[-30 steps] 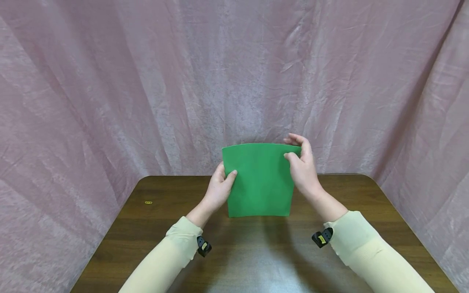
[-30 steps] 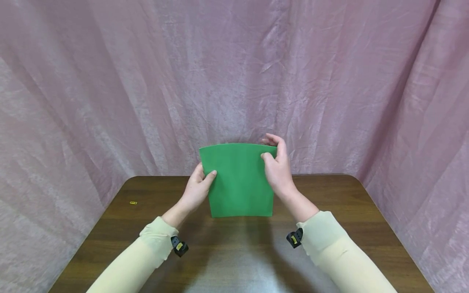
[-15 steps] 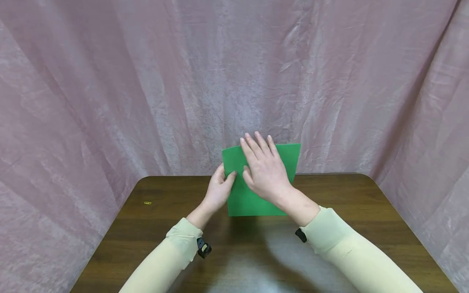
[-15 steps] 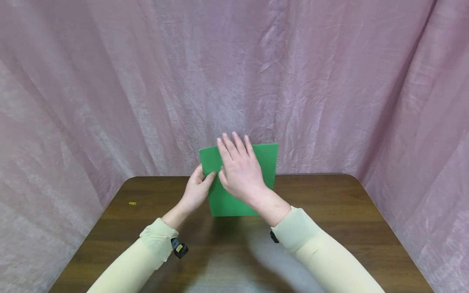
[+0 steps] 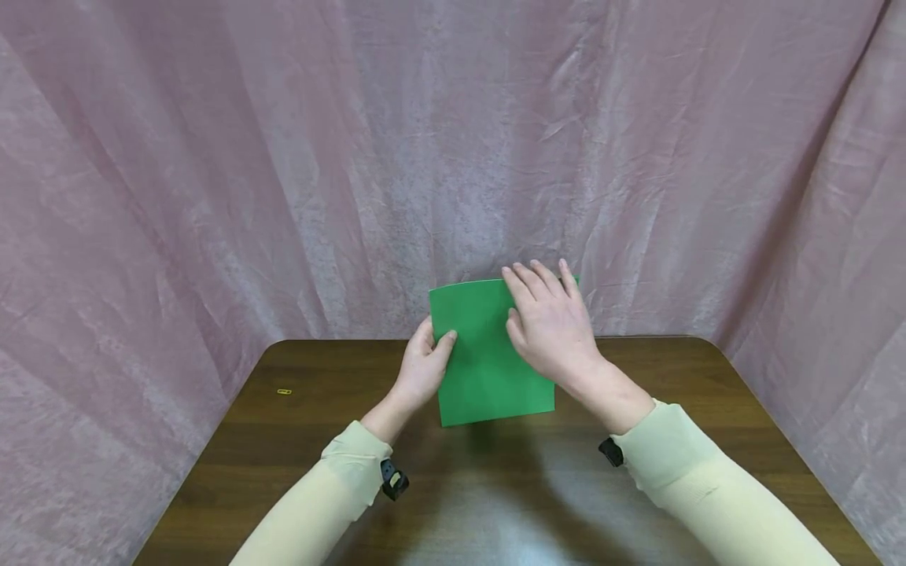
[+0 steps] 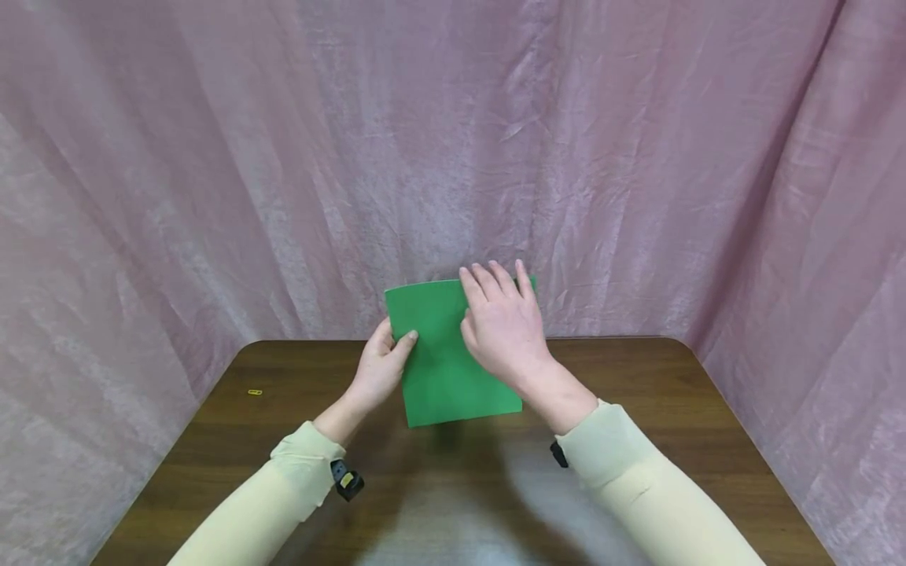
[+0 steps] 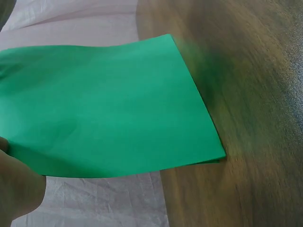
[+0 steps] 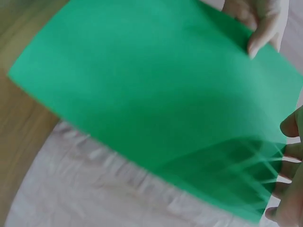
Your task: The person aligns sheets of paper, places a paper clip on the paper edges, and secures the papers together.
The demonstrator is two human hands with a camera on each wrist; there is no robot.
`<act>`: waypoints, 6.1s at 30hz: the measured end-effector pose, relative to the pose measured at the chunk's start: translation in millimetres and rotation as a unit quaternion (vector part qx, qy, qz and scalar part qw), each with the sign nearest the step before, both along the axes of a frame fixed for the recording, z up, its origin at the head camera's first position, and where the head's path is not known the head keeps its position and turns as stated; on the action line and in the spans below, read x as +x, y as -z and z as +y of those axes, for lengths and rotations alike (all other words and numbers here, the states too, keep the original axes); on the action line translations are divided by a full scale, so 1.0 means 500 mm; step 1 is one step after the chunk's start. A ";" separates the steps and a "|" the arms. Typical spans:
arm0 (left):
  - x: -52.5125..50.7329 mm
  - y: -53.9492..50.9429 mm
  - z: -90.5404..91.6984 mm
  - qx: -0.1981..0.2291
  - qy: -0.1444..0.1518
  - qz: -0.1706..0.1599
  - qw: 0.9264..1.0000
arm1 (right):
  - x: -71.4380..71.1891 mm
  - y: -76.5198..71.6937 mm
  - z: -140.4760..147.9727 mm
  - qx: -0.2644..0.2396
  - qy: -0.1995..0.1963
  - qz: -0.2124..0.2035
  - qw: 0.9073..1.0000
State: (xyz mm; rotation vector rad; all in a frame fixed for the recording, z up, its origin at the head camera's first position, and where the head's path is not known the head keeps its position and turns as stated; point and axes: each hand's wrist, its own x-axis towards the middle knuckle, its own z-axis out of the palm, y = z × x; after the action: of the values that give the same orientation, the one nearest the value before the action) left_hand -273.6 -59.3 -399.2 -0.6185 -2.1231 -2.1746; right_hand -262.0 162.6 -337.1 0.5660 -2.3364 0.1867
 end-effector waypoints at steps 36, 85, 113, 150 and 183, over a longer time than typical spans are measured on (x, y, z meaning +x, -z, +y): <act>-0.013 0.065 0.007 0.020 -0.012 -0.001 1.000 | 0.026 0.207 0.073 -0.603 -0.069 -0.331 0.722; 0.019 0.123 -0.046 -0.028 0.050 -0.210 0.976 | 0.105 0.239 0.093 -0.537 -0.089 -0.472 0.694; -0.015 0.212 -0.052 -0.036 0.062 -0.262 0.962 | 0.071 0.316 0.100 -0.534 -0.067 -0.531 0.654; -0.009 0.231 -0.047 -0.027 0.090 -0.246 0.965 | 0.033 0.327 0.086 -0.603 -0.041 -0.543 0.583; -0.024 0.232 -0.037 0.045 0.043 -0.311 0.948 | 0.035 0.346 0.087 -0.575 -0.083 -0.531 0.616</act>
State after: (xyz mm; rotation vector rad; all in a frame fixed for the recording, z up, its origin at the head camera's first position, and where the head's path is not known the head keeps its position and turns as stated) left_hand -285.5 -77.9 -515.4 0.0001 -2.2531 -2.7763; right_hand -244.3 206.2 -510.2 -0.1165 -2.3782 2.4601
